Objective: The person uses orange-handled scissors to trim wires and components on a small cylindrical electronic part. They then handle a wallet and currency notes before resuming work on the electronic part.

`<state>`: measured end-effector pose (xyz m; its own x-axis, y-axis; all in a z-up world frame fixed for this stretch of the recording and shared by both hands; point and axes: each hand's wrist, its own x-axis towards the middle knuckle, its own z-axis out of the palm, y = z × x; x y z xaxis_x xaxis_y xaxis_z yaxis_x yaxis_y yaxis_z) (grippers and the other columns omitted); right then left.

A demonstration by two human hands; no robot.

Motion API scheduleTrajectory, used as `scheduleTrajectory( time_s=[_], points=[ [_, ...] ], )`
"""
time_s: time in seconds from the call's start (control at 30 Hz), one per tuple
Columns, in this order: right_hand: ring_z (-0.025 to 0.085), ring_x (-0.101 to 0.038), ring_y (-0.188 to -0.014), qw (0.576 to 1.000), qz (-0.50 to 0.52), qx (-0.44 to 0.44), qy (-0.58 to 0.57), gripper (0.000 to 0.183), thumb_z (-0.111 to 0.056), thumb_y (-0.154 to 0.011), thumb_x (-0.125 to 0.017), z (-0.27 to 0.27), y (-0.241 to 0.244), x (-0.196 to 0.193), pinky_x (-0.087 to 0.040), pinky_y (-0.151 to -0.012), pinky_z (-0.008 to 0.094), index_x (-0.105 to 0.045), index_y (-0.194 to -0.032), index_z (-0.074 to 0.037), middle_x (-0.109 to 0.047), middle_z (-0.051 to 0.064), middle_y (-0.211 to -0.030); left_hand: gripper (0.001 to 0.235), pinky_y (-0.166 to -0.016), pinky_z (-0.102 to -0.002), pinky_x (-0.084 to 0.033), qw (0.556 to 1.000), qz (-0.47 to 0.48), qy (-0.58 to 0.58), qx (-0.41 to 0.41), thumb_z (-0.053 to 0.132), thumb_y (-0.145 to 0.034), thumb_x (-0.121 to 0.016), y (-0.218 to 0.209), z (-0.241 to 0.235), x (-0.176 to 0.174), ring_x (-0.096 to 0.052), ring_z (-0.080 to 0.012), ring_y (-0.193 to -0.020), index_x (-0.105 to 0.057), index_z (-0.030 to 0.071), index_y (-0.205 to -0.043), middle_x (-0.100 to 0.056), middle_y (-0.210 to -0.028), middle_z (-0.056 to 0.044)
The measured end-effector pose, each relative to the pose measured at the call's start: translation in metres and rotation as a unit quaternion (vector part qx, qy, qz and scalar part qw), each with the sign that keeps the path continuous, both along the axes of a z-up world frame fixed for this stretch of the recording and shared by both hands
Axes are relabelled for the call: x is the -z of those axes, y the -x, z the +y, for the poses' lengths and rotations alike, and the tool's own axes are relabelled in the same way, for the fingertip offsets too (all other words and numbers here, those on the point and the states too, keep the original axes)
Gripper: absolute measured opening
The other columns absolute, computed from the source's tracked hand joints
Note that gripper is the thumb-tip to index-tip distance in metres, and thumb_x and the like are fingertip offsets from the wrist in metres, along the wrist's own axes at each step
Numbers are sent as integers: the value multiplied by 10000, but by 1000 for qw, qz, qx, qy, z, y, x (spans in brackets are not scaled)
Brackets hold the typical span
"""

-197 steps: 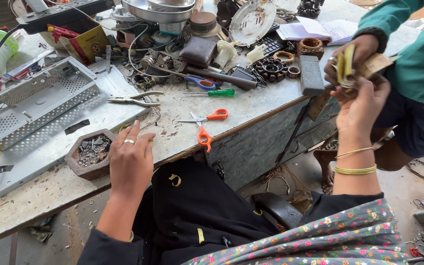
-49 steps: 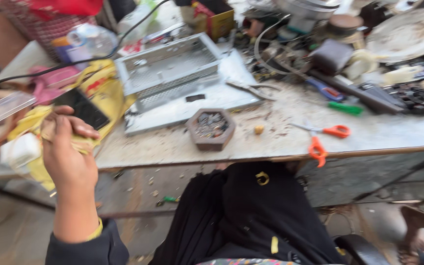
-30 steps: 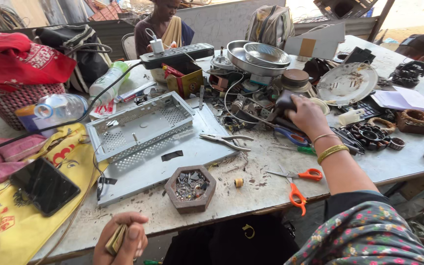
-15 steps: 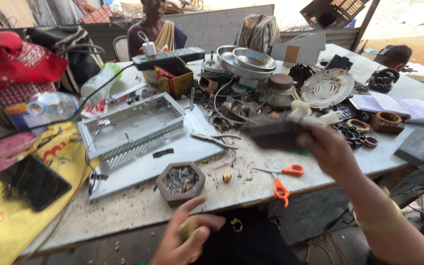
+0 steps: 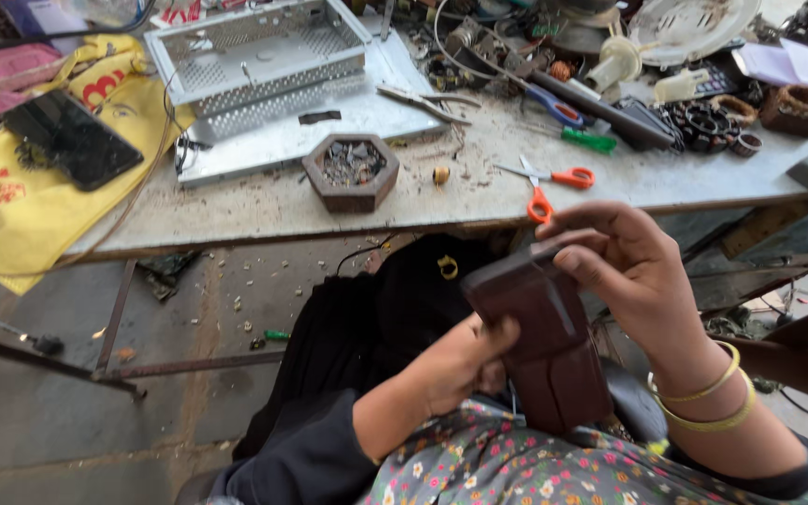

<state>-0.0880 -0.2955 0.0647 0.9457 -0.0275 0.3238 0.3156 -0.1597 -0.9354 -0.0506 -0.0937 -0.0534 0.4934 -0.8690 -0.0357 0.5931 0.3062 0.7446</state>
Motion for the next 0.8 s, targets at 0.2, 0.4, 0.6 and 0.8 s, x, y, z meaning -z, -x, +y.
scheduleTrajectory(
  time_s=[0.2, 0.4, 0.6, 0.8],
  points=[
    [158, -565, -1231, 986, 3, -30, 164, 573, -118, -860, -747, 19, 16, 4, -493, -973, 343, -555, -1394, -43, -603, 84, -1322, 501, -532, -214, -360, 988, 99, -3, -119, 597, -996, -596, -3, 12, -5, -379, -44, -566, -528, 150, -1211, -573, -855, 67],
    [309, -585, -1200, 912, -172, 66, 367, 560, -112, -780, -776, 52, 38, 17, -480, -1022, 421, -622, -1317, -87, -625, 126, -1255, 597, -712, -268, -500, 976, 57, -28, -207, 626, -900, -588, 4, 11, -19, -570, -96, -849, -435, 232, -1320, -582, -1114, 34],
    [312, -615, -1086, 923, -138, -7, 359, 411, -102, -811, -791, 63, 34, 17, -526, -882, 384, -664, -1201, -82, -657, 123, -1200, 705, -910, -309, -514, 979, 1, -7, -201, 489, -862, -726, 5, 14, -8, -581, -119, -1167, -388, 247, -1431, -576, -1278, -1],
    [250, -713, -1041, 984, -75, -4, 163, 233, 6, -928, -665, 51, 30, 24, -582, -811, 298, -536, -1115, -48, -688, 106, -1250, 654, -911, -329, -520, 980, -45, 4, -192, 290, -934, -804, -4, 9, 3, -566, -166, -1123, -433, 21, -1401, -555, -1223, -75]
  ],
)
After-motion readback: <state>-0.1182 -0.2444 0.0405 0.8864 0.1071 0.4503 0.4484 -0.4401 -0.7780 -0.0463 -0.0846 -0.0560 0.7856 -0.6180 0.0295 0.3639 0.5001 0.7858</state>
